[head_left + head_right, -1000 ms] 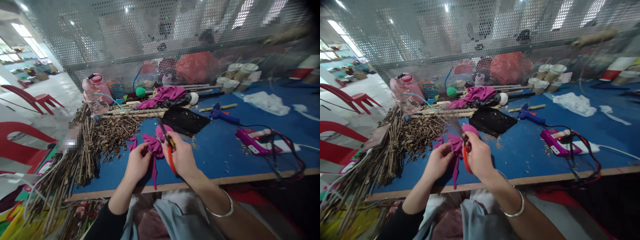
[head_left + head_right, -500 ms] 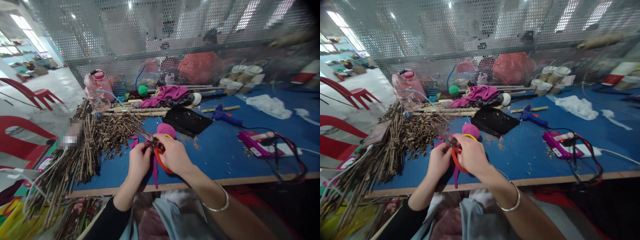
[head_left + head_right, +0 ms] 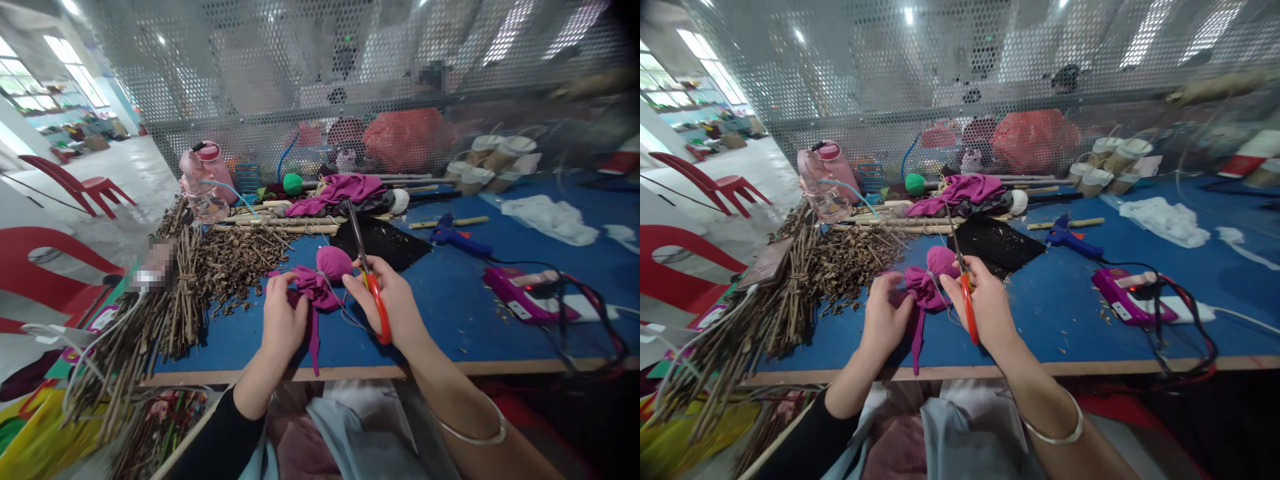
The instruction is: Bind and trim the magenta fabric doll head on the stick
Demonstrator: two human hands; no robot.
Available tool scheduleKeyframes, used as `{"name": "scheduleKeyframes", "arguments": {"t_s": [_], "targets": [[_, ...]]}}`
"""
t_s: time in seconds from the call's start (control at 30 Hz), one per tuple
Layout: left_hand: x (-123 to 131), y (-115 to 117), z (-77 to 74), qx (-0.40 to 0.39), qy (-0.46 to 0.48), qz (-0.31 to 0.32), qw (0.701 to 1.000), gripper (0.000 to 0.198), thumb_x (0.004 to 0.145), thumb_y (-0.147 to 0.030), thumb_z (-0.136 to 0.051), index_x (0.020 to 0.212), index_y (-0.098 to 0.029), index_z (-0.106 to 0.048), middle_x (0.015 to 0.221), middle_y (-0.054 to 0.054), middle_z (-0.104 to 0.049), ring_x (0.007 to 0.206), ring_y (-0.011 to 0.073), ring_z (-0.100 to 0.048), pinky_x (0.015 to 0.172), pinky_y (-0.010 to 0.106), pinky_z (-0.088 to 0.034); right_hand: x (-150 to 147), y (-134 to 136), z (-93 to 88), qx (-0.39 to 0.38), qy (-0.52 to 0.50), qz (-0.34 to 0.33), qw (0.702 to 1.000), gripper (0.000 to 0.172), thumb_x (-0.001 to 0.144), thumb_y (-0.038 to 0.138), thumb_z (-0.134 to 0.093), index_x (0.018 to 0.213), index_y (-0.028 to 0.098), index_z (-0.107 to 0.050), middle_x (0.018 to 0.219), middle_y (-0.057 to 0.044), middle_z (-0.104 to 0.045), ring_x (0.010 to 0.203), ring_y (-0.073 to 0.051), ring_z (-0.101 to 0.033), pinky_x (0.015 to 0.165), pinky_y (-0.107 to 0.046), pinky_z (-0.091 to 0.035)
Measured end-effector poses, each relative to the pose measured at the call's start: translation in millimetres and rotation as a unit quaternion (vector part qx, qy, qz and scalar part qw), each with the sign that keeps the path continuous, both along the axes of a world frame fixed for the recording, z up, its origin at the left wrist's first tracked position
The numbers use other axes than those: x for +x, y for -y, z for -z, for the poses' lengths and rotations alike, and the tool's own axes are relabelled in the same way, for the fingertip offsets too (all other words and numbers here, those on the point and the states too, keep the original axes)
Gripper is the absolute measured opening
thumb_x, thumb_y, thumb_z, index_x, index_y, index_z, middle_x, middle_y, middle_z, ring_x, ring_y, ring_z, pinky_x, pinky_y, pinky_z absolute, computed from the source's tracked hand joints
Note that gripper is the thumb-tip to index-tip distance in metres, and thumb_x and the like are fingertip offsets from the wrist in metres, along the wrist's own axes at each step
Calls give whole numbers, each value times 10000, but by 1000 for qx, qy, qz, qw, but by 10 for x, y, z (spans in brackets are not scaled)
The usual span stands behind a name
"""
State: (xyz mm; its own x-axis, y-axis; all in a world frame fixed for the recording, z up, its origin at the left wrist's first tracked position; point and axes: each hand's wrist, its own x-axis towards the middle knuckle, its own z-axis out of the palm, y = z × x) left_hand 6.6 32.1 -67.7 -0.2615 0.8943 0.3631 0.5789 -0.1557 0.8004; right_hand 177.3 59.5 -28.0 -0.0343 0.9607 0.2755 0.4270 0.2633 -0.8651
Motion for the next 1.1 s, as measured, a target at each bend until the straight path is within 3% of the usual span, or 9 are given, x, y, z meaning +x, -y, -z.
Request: {"name": "scheduleKeyframes", "arguments": {"t_s": [0.1, 0.23, 0.37, 0.5, 0.6, 0.67, 0.83, 1.0, 1.1], "targets": [[32, 16, -46, 12, -52, 36, 998, 192, 799, -130, -546, 956, -185, -642, 984, 75, -565, 941, 193, -552, 864, 310, -434, 22, 101, -99, -78, -112, -57, 989, 398, 768, 528, -598, 973, 205, -488, 580, 55, -497, 416, -83, -409, 399, -197, -342], [2, -68, -53, -75, 8, 32, 997, 215, 869, -247, -492, 769, -157, -661, 808, 62, -629, 804, 184, -577, 780, 301, -440, 147, 229, -178, -153, -208, -136, 956, 565, 754, 704, -495, 1025, 211, -451, 639, 33, -506, 444, -90, -414, 387, -202, -351], [-27, -86, -42, -112, 79, 10, 991, 262, 876, -343, -473, 945, -128, -607, 774, 51, -637, 648, 154, -580, 632, 269, -449, 300, 347, -175, -173, -214, -181, 944, 629, 751, 761, -424, 1060, 214, -445, 685, 7, -525, 489, -109, -451, 414, -221, -382], [15, 97, -69, -72, -53, -16, 996, 391, 812, -360, -576, 1133, -147, -511, 972, 101, -622, 810, 208, -591, 727, 320, -459, 409, 406, -161, -150, -143, -114, 972, 580, 766, 713, -470, 1071, 220, -465, 700, 1, -534, 507, -113, -451, 437, -227, -392], [10, 188, -83, -102, -195, 18, 975, 195, 843, -299, -526, 974, -167, -586, 925, 116, -629, 897, 260, -578, 793, 369, -430, 482, 382, -135, -110, -64, -56, 990, 504, 819, 650, -438, 1079, 221, -488, 692, -3, -557, 495, -121, -462, 447, -238, -395], [-41, 181, -111, -123, -203, 33, 971, 183, 884, -267, -443, 857, -169, -595, 847, 114, -637, 824, 247, -588, 751, 355, -426, 545, 330, -98, -83, 22, 2, 996, 459, 821, 598, -469, 1064, 213, -522, 678, -11, -586, 517, -143, -513, 486, -254, -418], [-256, 162, -390, -154, 39, 34, 987, 335, 903, -415, -370, 695, -193, -512, 578, 0, -512, 491, 134, -476, 474, 237, -359, 774, 106, 82, -111, 322, 114, 933, 449, 781, 368, -549, 1180, 161, -547, 754, -75, -672, 652, -247, -632, 581, -326, -449], [-295, 321, -682, -136, 354, 94, 920, 509, 678, -683, -566, 780, -197, -456, 577, -77, -438, 378, 44, -314, 339, 153, -221, 889, -55, 105, -89, 464, 75, 878, 426, 774, 265, -530, 1167, 124, -612, 1026, -209, -655, 931, -363, -631, 734, -451, -482], [-195, 437, -665, -125, 386, 127, 905, 561, 622, -718, -608, 730, -201, -419, 477, -110, -363, 349, 27, -248, 337, 142, -182, 729, 48, -128, -23, 378, 88, 921, 486, 737, 363, -593, 1169, 139, -615, 1170, -234, -599, 1051, -414, -572, 820, -555, -452]]}}
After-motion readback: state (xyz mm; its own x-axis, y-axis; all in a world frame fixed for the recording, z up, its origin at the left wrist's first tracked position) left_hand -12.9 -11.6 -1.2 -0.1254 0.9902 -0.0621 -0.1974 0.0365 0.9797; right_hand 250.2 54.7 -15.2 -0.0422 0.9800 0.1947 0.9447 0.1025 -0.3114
